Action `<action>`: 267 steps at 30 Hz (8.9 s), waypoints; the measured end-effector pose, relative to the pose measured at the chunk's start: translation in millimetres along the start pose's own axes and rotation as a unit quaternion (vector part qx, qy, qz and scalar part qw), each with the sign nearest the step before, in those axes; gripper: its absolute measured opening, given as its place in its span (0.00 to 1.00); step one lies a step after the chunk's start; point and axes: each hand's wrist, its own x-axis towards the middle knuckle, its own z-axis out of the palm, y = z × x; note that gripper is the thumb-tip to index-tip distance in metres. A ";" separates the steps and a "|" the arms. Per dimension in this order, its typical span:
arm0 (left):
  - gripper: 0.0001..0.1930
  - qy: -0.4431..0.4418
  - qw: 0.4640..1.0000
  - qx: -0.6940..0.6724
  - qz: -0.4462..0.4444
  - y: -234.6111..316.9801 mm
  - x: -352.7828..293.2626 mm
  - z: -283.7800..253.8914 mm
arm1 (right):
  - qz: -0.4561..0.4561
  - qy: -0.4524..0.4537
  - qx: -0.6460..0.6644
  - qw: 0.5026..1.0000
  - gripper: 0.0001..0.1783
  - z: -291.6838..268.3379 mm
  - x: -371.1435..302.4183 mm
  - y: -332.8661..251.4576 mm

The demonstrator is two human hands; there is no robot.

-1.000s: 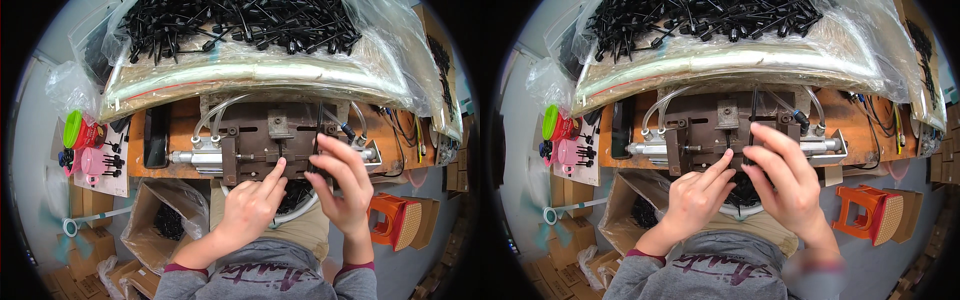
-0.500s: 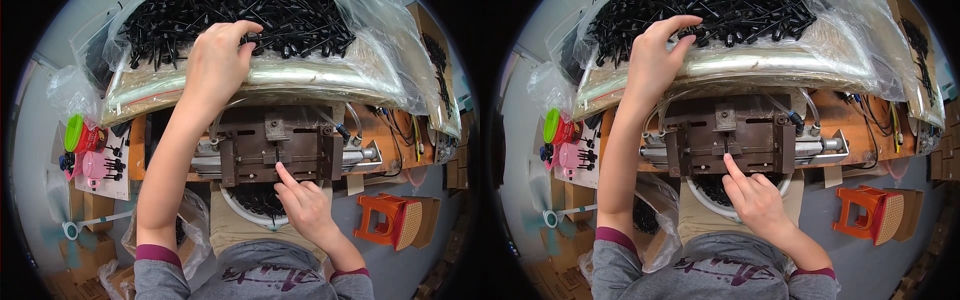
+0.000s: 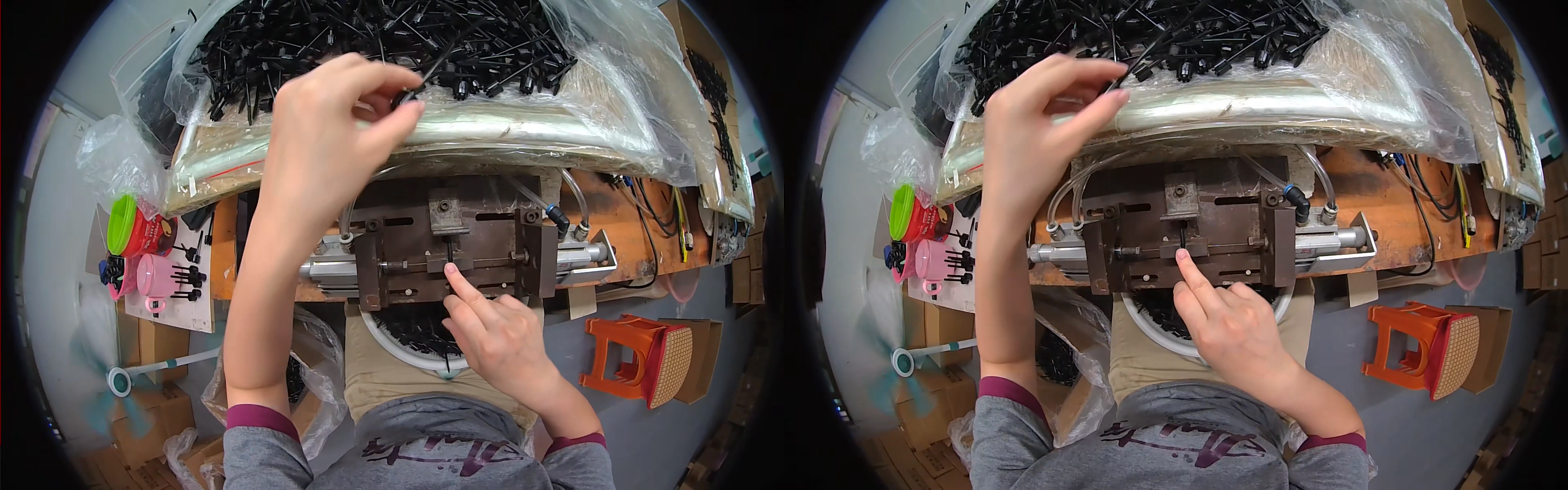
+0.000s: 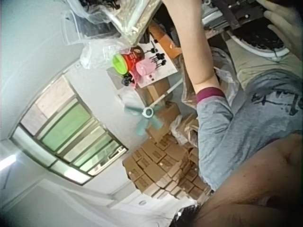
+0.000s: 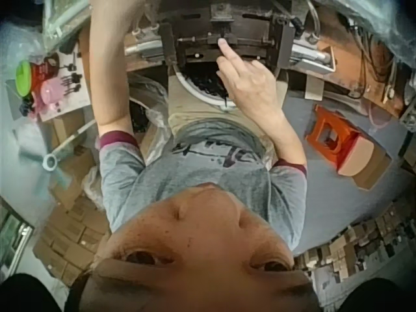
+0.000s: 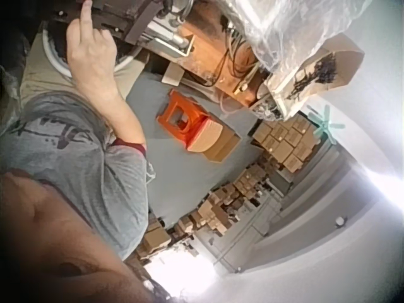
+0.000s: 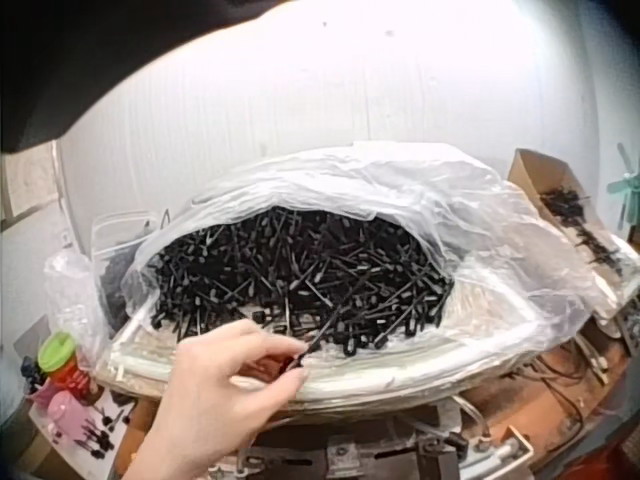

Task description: Manually assembling or sorting small black plastic components using a workbench machine.

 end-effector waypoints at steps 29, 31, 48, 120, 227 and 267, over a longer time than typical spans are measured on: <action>0.12 -0.095 0.993 0.063 0.003 56.0 -163.9 63.6 | 0.008 0.173 -0.096 0.980 0.13 -64.0 143.1 126.2; 0.12 -0.102 0.992 0.068 -0.002 56.4 -164.6 63.1 | 0.023 0.211 -0.039 0.976 0.09 -70.0 140.3 122.9; 0.23 -0.042 0.961 -0.233 -0.142 68.8 -145.5 31.8 | -0.014 0.306 0.152 0.940 0.11 -52.0 75.6 68.1; 0.10 -0.159 0.780 -0.456 -0.399 68.6 -182.0 44.9 | 0.027 0.160 0.206 0.965 0.16 -4.7 -14.3 5.0; 0.11 -0.109 0.992 0.057 -0.014 55.7 -168.0 62.3 | -0.145 0.063 -0.093 0.983 0.10 -63.0 181.2 123.0; 0.17 -0.061 0.684 -0.644 -0.339 65.6 -127.8 9.7 | 0.137 0.263 0.433 0.851 0.15 -17.6 36.1 25.7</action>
